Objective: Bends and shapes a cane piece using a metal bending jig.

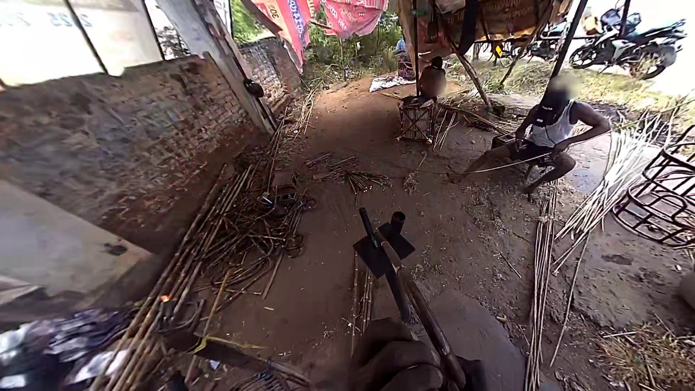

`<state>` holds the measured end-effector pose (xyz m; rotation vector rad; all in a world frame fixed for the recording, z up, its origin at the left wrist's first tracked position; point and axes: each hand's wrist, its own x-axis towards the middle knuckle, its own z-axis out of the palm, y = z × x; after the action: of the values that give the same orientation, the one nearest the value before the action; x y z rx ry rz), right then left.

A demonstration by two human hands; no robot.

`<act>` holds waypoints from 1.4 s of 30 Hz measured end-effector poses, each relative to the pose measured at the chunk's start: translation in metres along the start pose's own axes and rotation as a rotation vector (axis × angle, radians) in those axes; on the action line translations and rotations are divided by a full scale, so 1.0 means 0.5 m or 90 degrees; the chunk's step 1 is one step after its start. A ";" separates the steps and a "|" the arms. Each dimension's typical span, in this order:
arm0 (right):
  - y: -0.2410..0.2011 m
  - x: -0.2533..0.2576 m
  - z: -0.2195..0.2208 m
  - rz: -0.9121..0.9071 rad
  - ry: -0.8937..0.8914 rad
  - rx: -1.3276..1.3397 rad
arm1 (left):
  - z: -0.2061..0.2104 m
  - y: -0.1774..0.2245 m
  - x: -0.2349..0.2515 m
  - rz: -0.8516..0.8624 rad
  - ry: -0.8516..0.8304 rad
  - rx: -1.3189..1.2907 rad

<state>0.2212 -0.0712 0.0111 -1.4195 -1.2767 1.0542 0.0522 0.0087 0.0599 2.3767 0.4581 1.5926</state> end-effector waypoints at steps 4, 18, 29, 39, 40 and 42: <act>-0.013 0.060 -0.035 0.039 -0.050 0.034 | 0.043 -0.049 0.060 0.050 -0.057 -0.037; 0.038 0.243 -0.221 0.075 -0.087 -0.114 | 0.224 -0.219 0.241 0.082 -0.233 -0.071; 0.011 0.415 -0.346 -0.021 -0.183 0.075 | 0.353 -0.280 0.331 0.110 -0.133 0.042; 0.087 0.248 -0.243 -0.168 0.414 -0.387 | 0.224 -0.165 0.108 -0.098 -0.387 0.311; 0.081 0.237 -0.238 -0.098 0.456 -0.250 | 0.228 -0.160 0.102 -0.114 -0.350 0.325; 0.077 0.229 -0.229 -0.028 0.448 0.051 | 0.237 -0.159 0.103 -0.151 -0.285 0.325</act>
<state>0.3513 0.0311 -0.0045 -1.5019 -0.7353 0.4864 0.1707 0.0988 0.0300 2.7943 1.0964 0.8710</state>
